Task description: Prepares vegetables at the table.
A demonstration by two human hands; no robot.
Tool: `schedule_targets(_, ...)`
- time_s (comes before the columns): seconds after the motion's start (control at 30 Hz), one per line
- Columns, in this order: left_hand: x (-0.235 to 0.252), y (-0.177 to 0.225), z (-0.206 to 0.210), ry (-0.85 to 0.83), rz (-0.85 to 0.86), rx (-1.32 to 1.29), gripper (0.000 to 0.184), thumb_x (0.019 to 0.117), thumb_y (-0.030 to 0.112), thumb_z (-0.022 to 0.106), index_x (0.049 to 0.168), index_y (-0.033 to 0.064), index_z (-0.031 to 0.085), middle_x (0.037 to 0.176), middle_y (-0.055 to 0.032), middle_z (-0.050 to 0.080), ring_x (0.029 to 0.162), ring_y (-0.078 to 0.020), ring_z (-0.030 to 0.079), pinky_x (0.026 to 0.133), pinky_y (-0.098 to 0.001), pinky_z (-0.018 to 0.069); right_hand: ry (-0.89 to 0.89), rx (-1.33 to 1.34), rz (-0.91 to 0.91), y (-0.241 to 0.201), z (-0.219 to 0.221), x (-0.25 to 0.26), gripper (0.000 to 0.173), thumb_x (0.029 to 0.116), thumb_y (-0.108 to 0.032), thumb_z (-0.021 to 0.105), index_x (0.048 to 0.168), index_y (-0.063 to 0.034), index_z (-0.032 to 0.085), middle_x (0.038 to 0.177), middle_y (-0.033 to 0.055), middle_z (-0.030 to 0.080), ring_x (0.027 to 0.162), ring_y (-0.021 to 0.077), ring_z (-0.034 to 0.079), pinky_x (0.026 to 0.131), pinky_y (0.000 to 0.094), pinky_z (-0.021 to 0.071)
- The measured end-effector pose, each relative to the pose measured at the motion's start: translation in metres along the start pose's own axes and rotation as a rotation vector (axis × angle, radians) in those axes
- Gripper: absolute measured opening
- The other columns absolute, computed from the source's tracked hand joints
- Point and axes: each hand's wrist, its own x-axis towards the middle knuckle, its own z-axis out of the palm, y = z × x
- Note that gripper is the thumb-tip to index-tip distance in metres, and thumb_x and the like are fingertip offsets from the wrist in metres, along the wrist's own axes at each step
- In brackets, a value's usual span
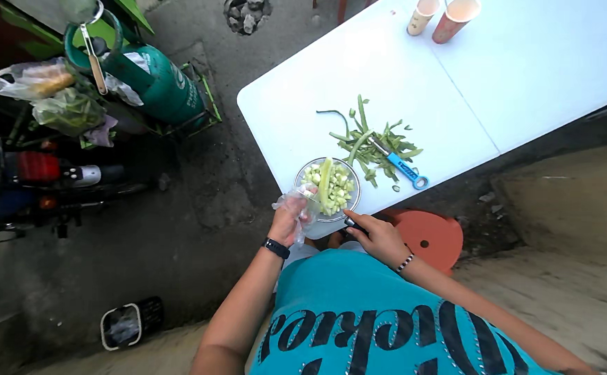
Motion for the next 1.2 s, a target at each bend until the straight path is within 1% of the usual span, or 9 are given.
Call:
schedule_targets(0.1,0.001,0.0,0.002,0.021,-0.021,0.005,0.026,0.1024,0.003,0.053,0.127,0.0045,0.06,0.096,-0.011,0.069,0.058,-0.0089,0.056,0.053,-0.0226,0.0506,-0.021,0.013,0.017,0.001,0.002,0.001,0.048,0.1075,-0.042,0.046,0.151,-0.022,0.054,0.118,0.0135,0.072,0.103,0.0315,0.071,0.089,0.0537,0.0555)
schedule_targets(0.23,0.004,-0.001,0.008,0.116,-0.028,0.082,0.015,0.1025,0.004,0.054,0.116,0.0024,0.06,0.078,-0.0065,0.063,0.055,-0.0098,0.055,0.053,-0.0241,0.051,0.059,-0.137,0.0,-0.003,0.001,0.002,0.046,0.1058,-0.037,0.051,0.149,-0.0237,0.056,0.105,0.0159,0.07,0.083,0.0338,0.07,0.069,0.0523,0.0566)
schedule_targets(0.33,0.006,0.002,0.015,0.272,-0.041,0.152,0.008,0.1021,0.006,0.057,0.107,-0.0004,0.058,0.073,-0.0072,0.059,0.053,-0.0119,0.056,0.051,-0.0262,0.0529,0.1,-0.175,0.023,-0.004,-0.001,0.004,0.046,0.1058,-0.036,0.053,0.15,-0.0244,0.056,0.1,0.0166,0.068,0.079,0.0344,0.069,0.066,0.0514,0.0557)
schedule_targets(0.47,0.006,0.008,0.013,0.228,-0.066,0.078,0.042,0.109,0.04,0.043,0.125,0.0047,0.059,0.093,-0.0125,0.069,0.059,-0.0158,0.06,0.054,-0.0291,0.054,-0.116,0.064,0.185,-0.001,-0.012,0.013,0.05,0.1085,-0.044,0.045,0.153,-0.022,0.05,0.119,0.0163,0.071,0.106,0.0347,0.069,0.094,0.0585,0.0519)
schedule_targets(0.67,0.002,0.007,0.007,0.054,-0.1,0.014,0.083,0.1009,0.072,0.011,0.144,0.0121,0.049,0.123,-0.0202,0.065,0.099,-0.0346,0.069,0.077,-0.0518,0.0602,-0.22,0.142,0.248,0.001,-0.02,0.024,0.048,0.1085,-0.044,0.046,0.15,-0.0209,0.053,0.117,0.0172,0.071,0.105,0.0342,0.069,0.095,0.0593,0.0505)
schedule_targets(0.8,-0.003,0.011,0.011,0.043,-0.113,0.046,0.093,0.094,0.078,-0.003,0.158,0.0195,0.032,0.142,-0.0216,0.055,0.115,-0.0394,0.064,0.087,-0.0591,0.0559,-0.21,0.159,0.23,0.003,-0.022,0.023,0.049,0.1086,-0.045,0.045,0.151,-0.021,0.053,0.118,0.0162,0.071,0.106,0.0328,0.069,0.096,0.0577,0.0508)
schedule_targets(0.93,-0.005,0.014,0.011,0.036,-0.099,0.003,0.093,0.0923,0.08,-0.003,0.161,0.0228,0.023,0.143,-0.0217,0.053,0.115,-0.04,0.063,0.087,-0.06,0.0553,-0.195,0.309,0.163,0.002,-0.026,0.015,0.048,0.1074,-0.044,0.048,0.146,-0.0178,0.057,0.108,0.0125,0.071,0.089,0.0214,0.068,0.086,0.0454,0.0545)
schedule_targets(1.07,-0.012,0.02,0.009,-0.006,-0.091,0.021,0.094,0.0906,0.081,-0.004,0.163,0.0265,0.018,0.149,-0.0212,0.049,0.122,-0.0411,0.06,0.091,-0.061,0.0545,-0.201,0.037,0.182,-0.003,-0.03,0.012,0.047,0.1081,-0.042,0.046,0.152,-0.0257,0.052,0.124,0.0136,0.071,0.111,0.033,0.068,0.097,0.0592,0.0505)
schedule_targets(1.2,-0.025,0.014,0.013,0.033,0.092,0.289,0.087,0.098,0.07,-0.004,0.163,0.0169,0.02,0.151,-0.0156,0.05,0.122,-0.0285,0.063,0.09,-0.047,0.0574,-0.108,-0.189,0.213,-0.011,-0.033,0.009,0.049,0.1071,-0.036,0.051,0.155,-0.0296,0.047,0.12,0.02,0.067,0.098,0.0393,0.069,0.082,0.0591,0.0541)
